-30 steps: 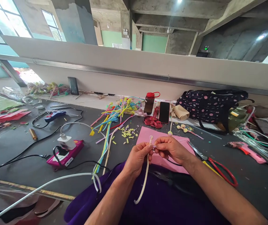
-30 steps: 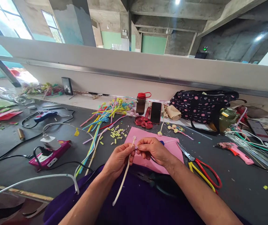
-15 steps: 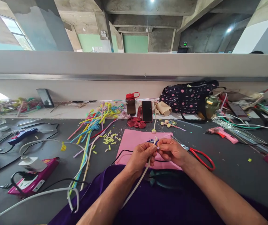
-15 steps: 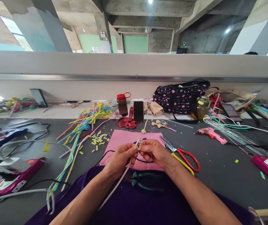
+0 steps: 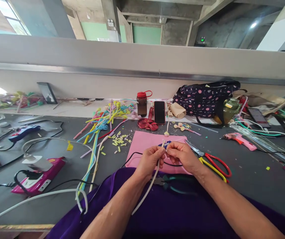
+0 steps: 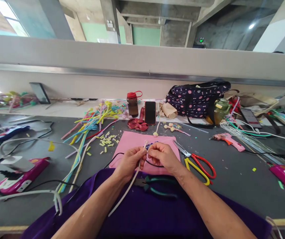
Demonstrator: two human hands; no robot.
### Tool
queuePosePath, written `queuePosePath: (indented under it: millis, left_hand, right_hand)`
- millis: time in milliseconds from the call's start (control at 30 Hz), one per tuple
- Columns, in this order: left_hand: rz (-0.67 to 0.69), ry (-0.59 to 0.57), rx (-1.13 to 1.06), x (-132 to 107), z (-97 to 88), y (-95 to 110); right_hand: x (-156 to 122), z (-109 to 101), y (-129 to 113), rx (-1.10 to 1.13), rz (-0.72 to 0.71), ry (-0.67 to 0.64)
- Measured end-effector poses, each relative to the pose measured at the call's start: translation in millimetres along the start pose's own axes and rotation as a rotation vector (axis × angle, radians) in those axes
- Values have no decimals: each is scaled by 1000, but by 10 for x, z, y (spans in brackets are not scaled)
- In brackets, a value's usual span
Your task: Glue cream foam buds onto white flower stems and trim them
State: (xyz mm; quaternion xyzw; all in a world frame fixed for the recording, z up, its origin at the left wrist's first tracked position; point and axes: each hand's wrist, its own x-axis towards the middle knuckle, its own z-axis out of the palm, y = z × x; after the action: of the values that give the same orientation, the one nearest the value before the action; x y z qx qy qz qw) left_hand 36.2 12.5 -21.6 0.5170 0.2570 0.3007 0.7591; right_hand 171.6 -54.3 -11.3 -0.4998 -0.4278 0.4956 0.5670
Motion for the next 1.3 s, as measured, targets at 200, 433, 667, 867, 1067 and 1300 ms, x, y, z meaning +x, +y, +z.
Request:
queuePosePath:
  millis: [200, 433, 667, 867, 1067, 1300]
  left_hand:
    - [7, -16, 13, 11, -12, -43]
    - [-5, -29, -35, -10, -5, -37]
    - [31, 50, -115, -8, 29, -33]
    - [70, 91, -146, -25, 66, -12]
    - [29, 101, -149, -21, 17, 37]
    - [-61, 45, -204, -21, -34, 78]
  right_hand:
    - [31, -42, 11, -12, 17, -26]
    - [10, -8, 40, -3, 24, 31]
    - [18, 99, 107, -41, -66, 188]
    - [34, 209, 100, -75, -165, 283]
    - [-15, 180, -12, -4, -243, 242]
    - [-82, 134, -40, -133, -125, 133]
